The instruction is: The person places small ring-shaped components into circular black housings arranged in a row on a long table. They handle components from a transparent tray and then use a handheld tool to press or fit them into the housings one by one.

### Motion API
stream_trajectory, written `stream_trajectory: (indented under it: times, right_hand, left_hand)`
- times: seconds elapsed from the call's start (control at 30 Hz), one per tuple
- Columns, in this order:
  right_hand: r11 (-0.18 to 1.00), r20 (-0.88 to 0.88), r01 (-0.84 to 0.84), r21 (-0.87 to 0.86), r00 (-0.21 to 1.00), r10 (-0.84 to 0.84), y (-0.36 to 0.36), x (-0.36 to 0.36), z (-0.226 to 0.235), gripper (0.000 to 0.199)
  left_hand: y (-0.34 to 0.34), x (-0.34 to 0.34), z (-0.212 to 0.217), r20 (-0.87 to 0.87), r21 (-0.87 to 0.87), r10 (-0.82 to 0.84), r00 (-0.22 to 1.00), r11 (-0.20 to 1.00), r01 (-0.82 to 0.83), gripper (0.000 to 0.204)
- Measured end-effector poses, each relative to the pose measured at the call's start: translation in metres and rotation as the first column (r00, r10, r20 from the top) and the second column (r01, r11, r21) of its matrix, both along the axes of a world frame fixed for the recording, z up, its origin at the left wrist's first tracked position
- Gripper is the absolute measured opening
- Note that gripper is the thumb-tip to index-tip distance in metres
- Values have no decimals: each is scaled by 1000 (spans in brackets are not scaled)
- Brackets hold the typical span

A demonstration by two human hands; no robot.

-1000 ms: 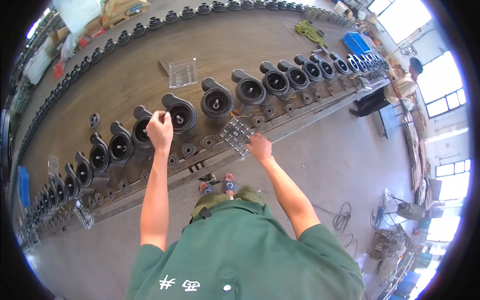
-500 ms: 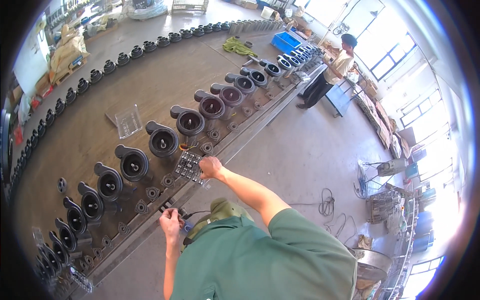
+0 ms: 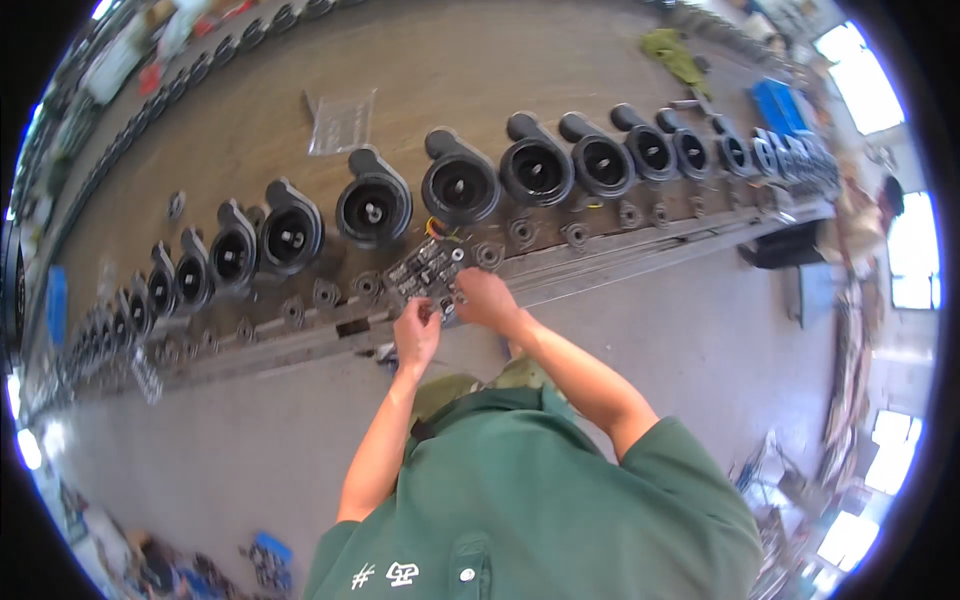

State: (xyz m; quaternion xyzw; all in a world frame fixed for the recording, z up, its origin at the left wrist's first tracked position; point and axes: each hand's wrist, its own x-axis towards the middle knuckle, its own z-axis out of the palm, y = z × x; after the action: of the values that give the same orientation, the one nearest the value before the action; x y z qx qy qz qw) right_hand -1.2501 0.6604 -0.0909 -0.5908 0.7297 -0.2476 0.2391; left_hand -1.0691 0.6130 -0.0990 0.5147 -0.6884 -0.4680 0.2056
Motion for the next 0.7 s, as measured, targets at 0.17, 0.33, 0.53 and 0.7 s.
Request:
stream_trajectory:
  times: [0.17, 0.33, 0.53, 0.7]
  right_hand:
    - [996, 125, 36, -80, 992, -26, -4, -31, 8, 25]
    - [998, -149, -55, -30, 988, 50, -20, -65, 0, 29]
    - [985, -221, -167, -34, 963, 155, -42, -66, -11, 24]
    - [974, -213, -222, -52, 955, 206, -44, -73, 7, 23]
  left_hand:
    - [22, -32, 19, 297, -276, 2, 955, 957, 84, 32]
    - [23, -45, 33, 436, -266, -48, 899, 947, 180, 29]
    - [7, -44, 32, 514, -261, -156, 844, 908, 327, 24]
    - [-10, -43, 44, 520, -224, -225, 824, 895, 385, 29]
